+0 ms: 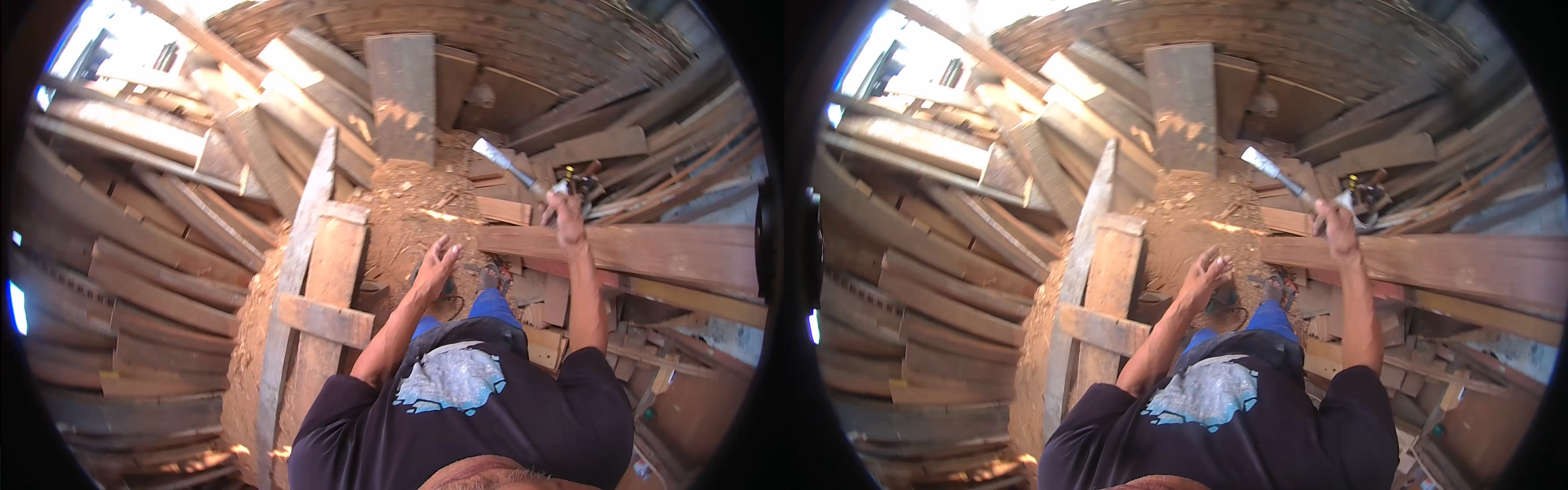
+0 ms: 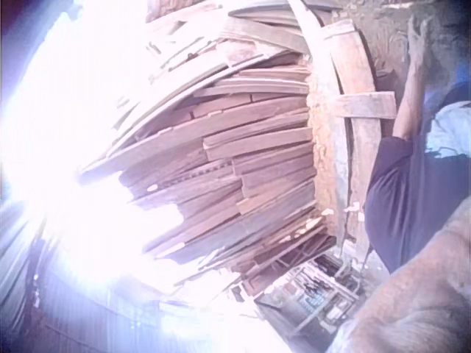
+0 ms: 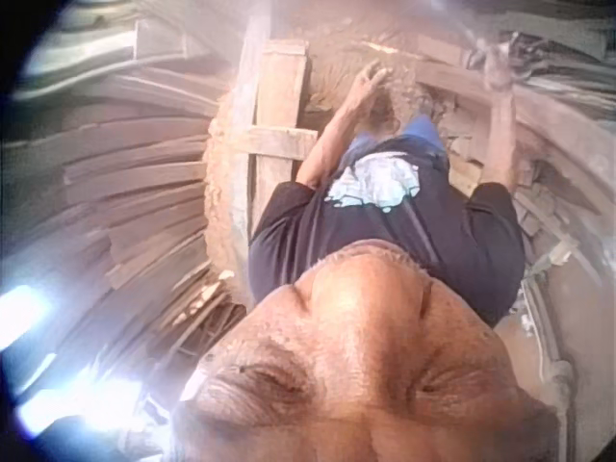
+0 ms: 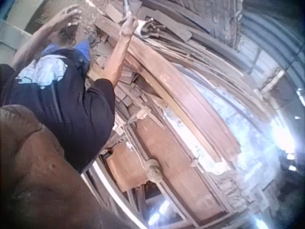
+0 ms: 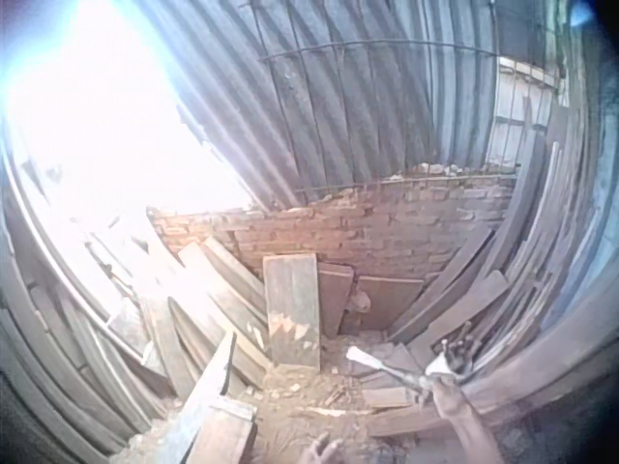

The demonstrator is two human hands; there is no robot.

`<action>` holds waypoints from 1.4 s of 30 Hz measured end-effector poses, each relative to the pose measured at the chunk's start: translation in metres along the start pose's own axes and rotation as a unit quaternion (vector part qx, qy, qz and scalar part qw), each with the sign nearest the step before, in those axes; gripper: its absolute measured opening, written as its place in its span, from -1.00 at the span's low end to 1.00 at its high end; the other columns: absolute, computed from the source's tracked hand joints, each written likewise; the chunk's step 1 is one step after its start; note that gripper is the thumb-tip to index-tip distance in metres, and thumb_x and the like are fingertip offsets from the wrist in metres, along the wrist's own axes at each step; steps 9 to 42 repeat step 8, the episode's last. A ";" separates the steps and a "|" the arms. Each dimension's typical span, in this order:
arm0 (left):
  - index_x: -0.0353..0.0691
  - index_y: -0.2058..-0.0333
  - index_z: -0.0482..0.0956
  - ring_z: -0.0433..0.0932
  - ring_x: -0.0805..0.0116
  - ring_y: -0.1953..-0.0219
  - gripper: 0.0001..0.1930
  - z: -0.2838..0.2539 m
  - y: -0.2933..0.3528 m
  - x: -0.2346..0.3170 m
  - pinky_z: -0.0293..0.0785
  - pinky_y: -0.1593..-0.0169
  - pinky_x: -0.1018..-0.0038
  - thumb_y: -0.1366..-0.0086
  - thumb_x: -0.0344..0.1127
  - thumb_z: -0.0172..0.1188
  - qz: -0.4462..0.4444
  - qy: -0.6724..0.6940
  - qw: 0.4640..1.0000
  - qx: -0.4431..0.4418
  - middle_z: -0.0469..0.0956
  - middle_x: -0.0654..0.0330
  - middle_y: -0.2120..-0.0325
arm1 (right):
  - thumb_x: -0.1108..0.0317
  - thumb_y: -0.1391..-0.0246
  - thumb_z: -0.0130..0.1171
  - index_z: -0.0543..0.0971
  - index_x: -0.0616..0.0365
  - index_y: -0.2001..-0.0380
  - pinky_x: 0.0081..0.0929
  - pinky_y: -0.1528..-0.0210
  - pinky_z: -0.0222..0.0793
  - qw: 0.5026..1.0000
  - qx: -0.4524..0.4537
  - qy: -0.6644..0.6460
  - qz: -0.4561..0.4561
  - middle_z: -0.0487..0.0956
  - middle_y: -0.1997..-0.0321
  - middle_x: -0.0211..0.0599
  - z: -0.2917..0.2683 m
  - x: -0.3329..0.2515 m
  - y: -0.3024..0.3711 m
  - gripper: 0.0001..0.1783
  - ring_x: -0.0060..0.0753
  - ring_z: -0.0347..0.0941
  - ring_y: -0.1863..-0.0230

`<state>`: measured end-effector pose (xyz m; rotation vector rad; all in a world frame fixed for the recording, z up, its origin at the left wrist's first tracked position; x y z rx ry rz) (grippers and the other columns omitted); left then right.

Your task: The person measures a long wooden plank with a tape measure, repositions it on the floor, and measures it again. The person then picks up a second plank and places it alongside the first one.

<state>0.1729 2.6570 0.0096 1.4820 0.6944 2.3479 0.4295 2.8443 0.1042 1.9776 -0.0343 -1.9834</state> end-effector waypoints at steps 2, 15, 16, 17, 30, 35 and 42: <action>-0.33 -0.35 -0.09 0.26 -0.04 -0.28 -0.19 -0.012 0.033 0.048 0.28 -0.25 0.10 -0.37 -0.03 0.14 0.015 0.153 0.988 0.031 0.18 -0.16 -0.28 | 0.08 -0.18 0.12 0.54 0.19 0.47 -0.55 0.56 0.31 0.990 -0.064 -0.117 0.054 0.50 0.62 -0.34 0.090 0.020 0.043 -0.64 -0.55 0.41 0.64; -0.24 -0.21 0.12 0.30 -0.03 -0.23 -0.39 -0.098 0.111 0.097 0.31 -0.21 -0.01 -0.38 0.01 0.09 0.135 0.389 0.906 0.102 0.00 -0.17 -0.34 | -0.03 -0.09 0.24 0.54 0.16 0.28 -0.32 0.21 0.51 0.922 -0.192 0.302 -0.148 0.54 0.49 -0.30 0.251 0.021 0.137 -0.57 -0.29 0.54 0.39; -0.24 -0.21 0.12 0.30 -0.03 -0.23 -0.39 -0.098 0.111 0.097 0.31 -0.21 -0.01 -0.38 0.01 0.09 0.135 0.389 0.906 0.102 0.00 -0.17 -0.34 | -0.03 -0.09 0.24 0.54 0.16 0.28 -0.32 0.21 0.51 0.922 -0.192 0.302 -0.148 0.54 0.49 -0.30 0.251 0.021 0.137 -0.57 -0.29 0.54 0.39; -0.24 -0.21 0.12 0.30 -0.03 -0.23 -0.39 -0.098 0.111 0.097 0.31 -0.21 -0.01 -0.38 0.01 0.09 0.135 0.389 0.906 0.102 0.00 -0.17 -0.34 | -0.03 -0.09 0.24 0.54 0.16 0.28 -0.32 0.21 0.51 0.922 -0.192 0.302 -0.148 0.54 0.49 -0.30 0.251 0.021 0.137 -0.57 -0.29 0.54 0.39; -0.24 -0.21 0.12 0.30 -0.03 -0.23 -0.39 -0.098 0.111 0.097 0.31 -0.21 -0.01 -0.38 0.01 0.09 0.135 0.389 0.906 0.102 0.00 -0.17 -0.34 | -0.03 -0.09 0.24 0.54 0.16 0.28 -0.32 0.21 0.51 0.922 -0.192 0.302 -0.148 0.54 0.49 -0.30 0.251 0.021 0.137 -0.57 -0.29 0.54 0.39; -0.24 -0.21 0.12 0.30 -0.03 -0.23 -0.39 -0.098 0.111 0.097 0.31 -0.21 -0.01 -0.38 0.01 0.09 0.135 0.389 0.906 0.102 0.00 -0.17 -0.34 | -0.03 -0.09 0.24 0.54 0.16 0.28 -0.32 0.21 0.51 0.922 -0.192 0.302 -0.148 0.54 0.49 -0.30 0.251 0.021 0.137 -0.57 -0.29 0.54 0.39; -0.24 -0.21 0.12 0.30 -0.03 -0.23 -0.39 -0.098 0.111 0.097 0.31 -0.21 -0.01 -0.38 0.01 0.09 0.135 0.389 0.906 0.102 0.00 -0.17 -0.34 | -0.03 -0.09 0.24 0.54 0.16 0.28 -0.32 0.21 0.51 0.922 -0.192 0.302 -0.148 0.54 0.49 -0.30 0.251 0.021 0.137 -0.57 -0.29 0.54 0.39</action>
Point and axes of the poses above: each hand's wrist, its own y-axis away from the middle knuckle, its own z-axis out of the palm, x = y × z, the point moved 5 cm from there along -y, towards the middle knuckle
